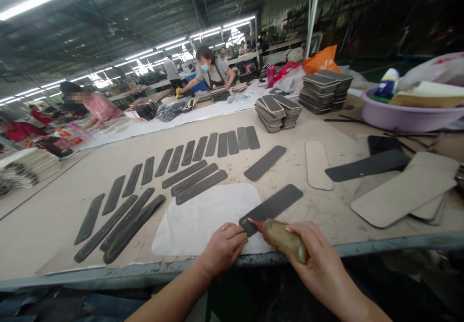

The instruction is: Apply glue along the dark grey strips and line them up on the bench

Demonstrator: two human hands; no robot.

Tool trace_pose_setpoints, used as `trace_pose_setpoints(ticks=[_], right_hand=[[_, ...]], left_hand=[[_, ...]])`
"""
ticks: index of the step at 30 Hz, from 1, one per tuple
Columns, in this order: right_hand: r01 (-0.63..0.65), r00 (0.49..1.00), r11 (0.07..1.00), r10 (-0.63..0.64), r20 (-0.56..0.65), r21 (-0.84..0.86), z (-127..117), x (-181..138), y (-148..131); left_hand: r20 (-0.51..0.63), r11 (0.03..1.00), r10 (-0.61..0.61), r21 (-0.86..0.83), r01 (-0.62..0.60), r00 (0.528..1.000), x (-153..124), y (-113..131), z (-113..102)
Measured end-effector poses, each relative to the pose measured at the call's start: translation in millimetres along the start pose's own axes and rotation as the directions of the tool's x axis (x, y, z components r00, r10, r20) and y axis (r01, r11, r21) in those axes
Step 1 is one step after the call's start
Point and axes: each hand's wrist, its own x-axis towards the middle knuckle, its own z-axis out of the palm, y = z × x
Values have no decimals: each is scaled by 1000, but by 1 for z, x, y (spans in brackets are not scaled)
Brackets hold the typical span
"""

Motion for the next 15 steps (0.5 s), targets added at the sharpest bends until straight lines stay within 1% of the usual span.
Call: trace_pose_setpoints(ticks=[7,11,15], right_hand=[[-56,984,983,25,-178,-175,-25,9,28],[-111,958,953,27,-285,-283,-37,14,48],[-180,930,912,35,-366,-369,-45,19,65]], left_hand=[[-46,1000,18,-9,-19,999,1,-1,0],[-29,1000,19,-15,-20,999,1,-2,0],[-24,999,16,-28,-16,1000,2,-1,-1]])
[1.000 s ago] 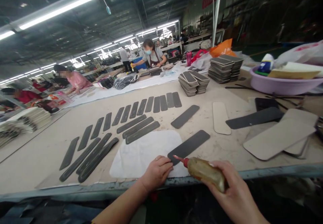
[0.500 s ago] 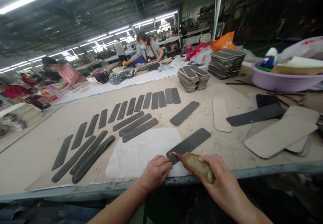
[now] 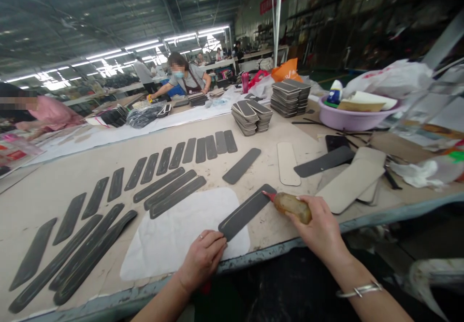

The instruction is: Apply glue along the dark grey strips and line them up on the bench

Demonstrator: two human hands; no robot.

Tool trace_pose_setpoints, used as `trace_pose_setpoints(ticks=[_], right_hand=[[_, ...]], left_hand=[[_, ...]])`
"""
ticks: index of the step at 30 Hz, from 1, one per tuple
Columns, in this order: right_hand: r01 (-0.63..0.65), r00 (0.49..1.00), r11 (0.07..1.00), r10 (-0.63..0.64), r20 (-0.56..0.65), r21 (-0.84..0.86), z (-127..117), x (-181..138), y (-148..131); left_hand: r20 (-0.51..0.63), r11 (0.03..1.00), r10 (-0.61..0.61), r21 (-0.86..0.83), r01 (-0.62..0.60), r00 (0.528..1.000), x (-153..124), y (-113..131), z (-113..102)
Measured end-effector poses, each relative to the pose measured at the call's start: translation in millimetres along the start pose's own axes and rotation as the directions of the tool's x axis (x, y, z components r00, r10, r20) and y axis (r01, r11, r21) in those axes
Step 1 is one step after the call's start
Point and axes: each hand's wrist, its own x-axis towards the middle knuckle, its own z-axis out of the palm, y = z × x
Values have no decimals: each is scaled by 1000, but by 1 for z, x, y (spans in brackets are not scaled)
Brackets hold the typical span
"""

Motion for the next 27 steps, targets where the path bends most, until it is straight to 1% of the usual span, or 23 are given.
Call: trace_pose_setpoints(ticks=[4,6,8,10,12,15,17,21,27], right_hand=[[-19,998,999,17,-53,-42,-2,4,7],[-17,997,1000,16,-76,-15,-6,2,2],[-15,998,999,18,-66,44,-11,-4,-11],[-2,1000,991,3,-4,131,-14,-12,-28],[11,996,971,-32,86,238,-15,-22,-46],[-15,976,928,-66,205,373,-10,-34,-69],[-39,964,907,-77,256,419,-5,-39,-78],[-41,946,895,-109,306,445,0,-45,-82],[-77,936,915,-71,345,396,-14,-51,-82]], left_hand=[[4,1000,-1,1,1,1000,0,0,0],[5,1000,6,5,-6,1000,0,-1,0],[9,1000,11,17,-12,1000,0,-1,0],[14,1000,7,30,-7,1000,0,0,0],[19,999,-3,42,2,1000,0,0,1],[6,998,-10,58,9,1000,0,1,1],[3,998,-5,60,5,1000,0,2,1],[9,999,-6,50,5,1000,2,4,-1],[13,999,1,51,-2,1000,3,4,-3]])
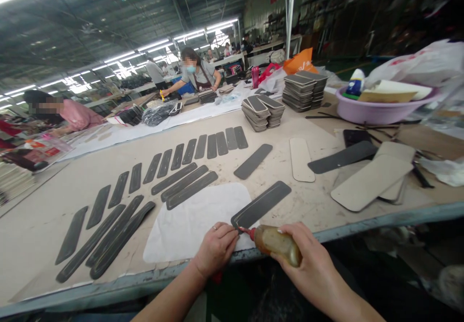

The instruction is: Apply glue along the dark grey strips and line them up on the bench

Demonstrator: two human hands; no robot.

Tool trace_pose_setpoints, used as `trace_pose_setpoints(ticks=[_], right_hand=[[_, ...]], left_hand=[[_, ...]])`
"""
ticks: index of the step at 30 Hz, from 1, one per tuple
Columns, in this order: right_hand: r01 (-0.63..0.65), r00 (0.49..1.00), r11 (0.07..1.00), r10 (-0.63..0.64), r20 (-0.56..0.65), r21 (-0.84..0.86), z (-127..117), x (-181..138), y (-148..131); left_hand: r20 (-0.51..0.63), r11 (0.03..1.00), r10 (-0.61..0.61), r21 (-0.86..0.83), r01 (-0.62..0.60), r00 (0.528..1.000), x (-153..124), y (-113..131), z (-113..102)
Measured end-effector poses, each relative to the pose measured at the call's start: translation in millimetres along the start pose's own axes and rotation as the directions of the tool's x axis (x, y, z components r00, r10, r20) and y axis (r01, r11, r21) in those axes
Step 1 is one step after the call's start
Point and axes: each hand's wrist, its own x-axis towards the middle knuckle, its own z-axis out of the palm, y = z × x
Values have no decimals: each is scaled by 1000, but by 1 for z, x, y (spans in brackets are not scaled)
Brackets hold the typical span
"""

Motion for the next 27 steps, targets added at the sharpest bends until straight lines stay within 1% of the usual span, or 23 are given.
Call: trace_pose_setpoints(ticks=[4,8,11,17,19,21,22,24,27], right_hand=[[-12,1000,999,11,-22,-30,-8,-5,0],[-22,994,995,12,-111,-94,-19,-2,11],[-36,983,982,2,-184,-186,-30,3,26],[-111,936,929,-22,-351,-353,-52,19,61],[-137,916,914,-31,-400,-383,-56,24,68],[-143,903,912,-39,-428,-385,-56,27,67],[-134,905,920,-38,-423,-369,-54,27,64],[-91,927,949,-30,-374,-303,-47,24,53],[-29,975,991,-2,-224,-133,-32,18,32]], left_hand=[[-8,1000,8,-1,-8,1000,0,-1,-1],[-15,1000,-10,-6,10,1000,0,-1,0],[-21,1000,-11,-14,11,1000,-2,-3,2],[-35,999,-1,-46,-1,999,-3,-5,6],[-40,999,5,-45,-7,999,-1,-4,5],[-44,999,6,-43,-8,999,1,-3,3],[-45,999,4,-42,-6,999,2,-3,3],[-46,999,-3,-42,1,999,3,-3,3],[-39,999,-17,-48,15,999,3,-5,5]])
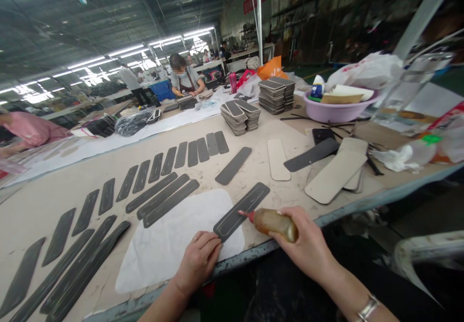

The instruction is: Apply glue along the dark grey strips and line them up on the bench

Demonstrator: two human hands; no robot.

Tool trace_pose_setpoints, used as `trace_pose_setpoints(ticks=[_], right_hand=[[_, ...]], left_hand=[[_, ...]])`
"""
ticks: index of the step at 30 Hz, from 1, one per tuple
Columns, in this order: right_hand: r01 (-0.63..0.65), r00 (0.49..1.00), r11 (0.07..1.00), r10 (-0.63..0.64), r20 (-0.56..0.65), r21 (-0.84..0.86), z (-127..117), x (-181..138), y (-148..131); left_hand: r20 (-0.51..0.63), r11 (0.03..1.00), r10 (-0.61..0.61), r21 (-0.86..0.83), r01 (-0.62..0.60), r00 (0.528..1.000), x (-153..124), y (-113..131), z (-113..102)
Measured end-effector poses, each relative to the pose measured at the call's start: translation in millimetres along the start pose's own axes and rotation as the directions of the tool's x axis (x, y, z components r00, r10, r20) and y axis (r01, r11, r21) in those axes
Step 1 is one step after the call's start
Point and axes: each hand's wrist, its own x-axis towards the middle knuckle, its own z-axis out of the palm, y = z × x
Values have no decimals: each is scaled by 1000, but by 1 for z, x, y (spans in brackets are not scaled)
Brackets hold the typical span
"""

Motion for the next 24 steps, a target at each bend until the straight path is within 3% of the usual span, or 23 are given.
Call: trace_pose_setpoints(ticks=[3,5,12,18,24], right_hand=[[-41,993,992,26,117,122,7,-6,-13],[-56,991,991,41,127,117,8,-4,-9],[-39,997,994,31,-72,-107,-6,20,31],[-118,974,981,84,-211,-154,-18,30,46],[-187,966,977,164,-199,-107,-14,42,56]], left_hand=[[11,1000,-11,-12,11,1000,0,-1,2],[7,1000,-12,-20,12,1000,1,-1,2],[-30,1000,24,-6,-24,999,3,-1,5],[-40,999,35,17,-35,999,5,-1,6],[-35,999,40,25,-39,999,9,1,4]])
